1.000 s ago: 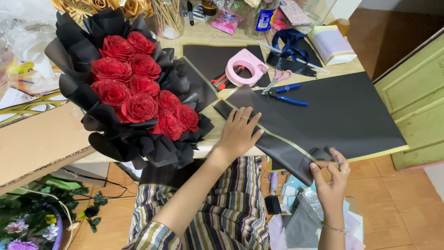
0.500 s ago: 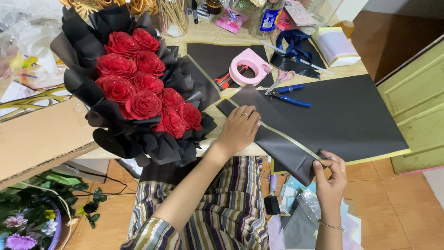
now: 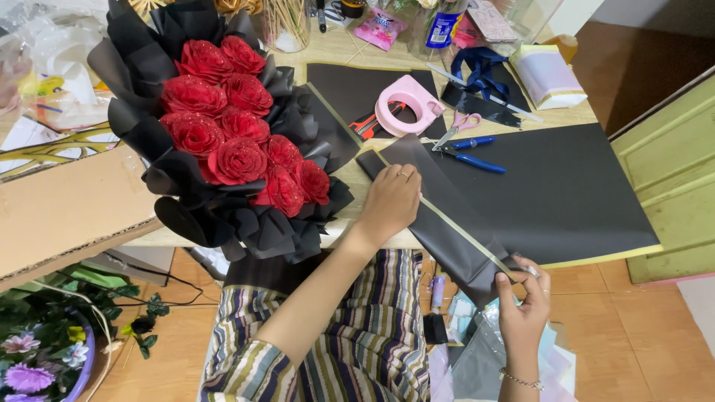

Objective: The person wraps a bouquet of red roses in black and gold wrapping paper, using a tape dispenser to cut strips of tape and secure the folds around the stems.

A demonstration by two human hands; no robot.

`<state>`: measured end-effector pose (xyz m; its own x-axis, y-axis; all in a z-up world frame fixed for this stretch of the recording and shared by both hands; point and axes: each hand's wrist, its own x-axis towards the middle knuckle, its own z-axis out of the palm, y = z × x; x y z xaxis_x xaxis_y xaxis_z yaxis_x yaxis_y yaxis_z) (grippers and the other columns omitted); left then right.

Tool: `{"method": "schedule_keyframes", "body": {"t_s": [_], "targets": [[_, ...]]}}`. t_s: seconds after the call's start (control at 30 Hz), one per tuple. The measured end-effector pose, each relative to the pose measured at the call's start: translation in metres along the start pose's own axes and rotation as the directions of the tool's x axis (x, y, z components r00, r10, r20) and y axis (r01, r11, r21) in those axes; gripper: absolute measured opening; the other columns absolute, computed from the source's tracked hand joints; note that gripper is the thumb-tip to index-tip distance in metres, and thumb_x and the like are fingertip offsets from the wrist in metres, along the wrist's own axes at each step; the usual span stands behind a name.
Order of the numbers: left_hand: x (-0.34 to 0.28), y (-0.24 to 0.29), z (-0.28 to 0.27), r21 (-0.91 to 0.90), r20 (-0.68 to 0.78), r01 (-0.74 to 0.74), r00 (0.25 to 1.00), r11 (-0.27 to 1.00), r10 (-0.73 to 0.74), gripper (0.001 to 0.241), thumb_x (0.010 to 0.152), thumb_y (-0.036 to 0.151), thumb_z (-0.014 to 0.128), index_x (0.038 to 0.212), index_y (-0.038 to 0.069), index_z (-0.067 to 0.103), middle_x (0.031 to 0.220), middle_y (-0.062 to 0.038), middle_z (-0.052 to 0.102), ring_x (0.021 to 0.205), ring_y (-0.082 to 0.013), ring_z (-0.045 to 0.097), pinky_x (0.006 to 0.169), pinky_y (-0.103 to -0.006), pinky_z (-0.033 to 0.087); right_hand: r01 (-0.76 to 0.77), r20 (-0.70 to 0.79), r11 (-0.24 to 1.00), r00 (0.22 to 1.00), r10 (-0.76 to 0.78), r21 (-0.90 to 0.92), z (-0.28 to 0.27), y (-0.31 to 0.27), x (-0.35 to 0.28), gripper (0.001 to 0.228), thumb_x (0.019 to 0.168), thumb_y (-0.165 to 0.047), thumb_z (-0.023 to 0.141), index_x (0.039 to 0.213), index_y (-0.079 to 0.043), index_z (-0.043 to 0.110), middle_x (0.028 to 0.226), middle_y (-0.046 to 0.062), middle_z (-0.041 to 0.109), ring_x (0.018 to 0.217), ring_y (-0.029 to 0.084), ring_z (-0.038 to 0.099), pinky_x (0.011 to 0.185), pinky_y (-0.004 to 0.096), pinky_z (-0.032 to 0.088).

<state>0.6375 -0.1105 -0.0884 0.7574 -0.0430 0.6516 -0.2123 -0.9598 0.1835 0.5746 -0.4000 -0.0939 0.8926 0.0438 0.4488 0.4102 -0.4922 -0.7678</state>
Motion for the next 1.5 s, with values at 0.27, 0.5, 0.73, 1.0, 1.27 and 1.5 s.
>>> {"method": "schedule_keyframes", "body": {"t_s": [0.27,0.5,0.73,1.0,1.27,1.5], "targets": [[0.003,0.000,0.004,0.054,0.004,0.006,1.000,0.998,-0.006,0.007,0.090,0.016,0.068,0.086,0.012,0.063,0.087,-0.003,0.060,0.084,-0.0241,0.057,0.086,-0.0352,0.046,-0.020,0.006,0.999,1.000,0.020,-0.029,0.002,0.002,-0.006,0.013,0.099,-0.020,0.067,0.092,-0.010,0.066,0.134,0.010,0.058,0.132,0.026,0.056,0.113,0.041,0.040],[0.002,0.003,0.003,0.073,-0.037,0.015,0.999,0.997,-0.012,0.008,0.090,0.014,0.068,0.084,0.012,0.062,0.087,-0.003,0.060,0.084,-0.0248,0.057,0.090,-0.0366,0.047,-0.020,0.010,1.000,1.000,0.021,-0.015,0.004,0.001,-0.007,0.011,0.099,-0.017,0.067,0.091,-0.010,0.064,0.129,0.009,0.057,0.130,0.026,0.057,0.113,0.041,0.041],[0.003,0.002,0.010,0.016,-0.071,0.033,0.997,0.999,-0.032,0.005,0.089,0.008,0.065,0.085,0.010,0.064,0.090,-0.006,0.063,0.086,-0.0278,0.059,0.104,-0.0427,0.046,-0.009,0.007,1.000,1.000,0.009,-0.014,0.004,0.002,-0.007,0.011,0.099,-0.018,0.067,0.092,-0.010,0.065,0.127,0.009,0.056,0.128,0.025,0.056,0.113,0.042,0.041],[-0.001,0.002,0.006,0.000,-0.026,0.055,0.998,0.999,-0.055,0.010,0.086,0.015,0.072,0.088,0.012,0.062,0.097,-0.005,0.064,0.095,-0.0264,0.062,0.115,-0.0503,0.039,0.011,0.003,1.000,1.000,-0.011,-0.010,0.005,0.005,-0.007,0.012,0.100,-0.018,0.067,0.092,-0.010,0.064,0.127,0.009,0.056,0.127,0.026,0.056,0.113,0.043,0.041],[-0.004,0.012,0.007,0.118,-0.099,0.139,0.987,0.983,-0.127,0.027,0.081,0.025,0.082,0.084,0.011,0.060,0.095,-0.008,0.056,0.090,-0.0294,0.051,0.083,-0.0391,0.043,-0.002,0.007,1.000,1.000,0.002,-0.009,0.005,0.007,-0.009,0.013,0.100,-0.018,0.067,0.090,-0.010,0.063,0.127,0.009,0.056,0.126,0.025,0.056,0.111,0.041,0.041],[-0.014,0.012,0.014,0.051,-0.072,0.171,0.983,0.984,-0.167,0.031,0.078,0.030,0.084,0.087,0.012,0.060,0.090,-0.005,0.057,0.088,-0.0266,0.057,0.089,-0.0380,0.049,-0.034,0.006,0.999,0.999,0.034,0.007,0.007,0.014,-0.013,0.012,0.099,-0.020,0.068,0.092,-0.011,0.064,0.129,0.007,0.056,0.129,0.025,0.057,0.112,0.042,0.042]]}}
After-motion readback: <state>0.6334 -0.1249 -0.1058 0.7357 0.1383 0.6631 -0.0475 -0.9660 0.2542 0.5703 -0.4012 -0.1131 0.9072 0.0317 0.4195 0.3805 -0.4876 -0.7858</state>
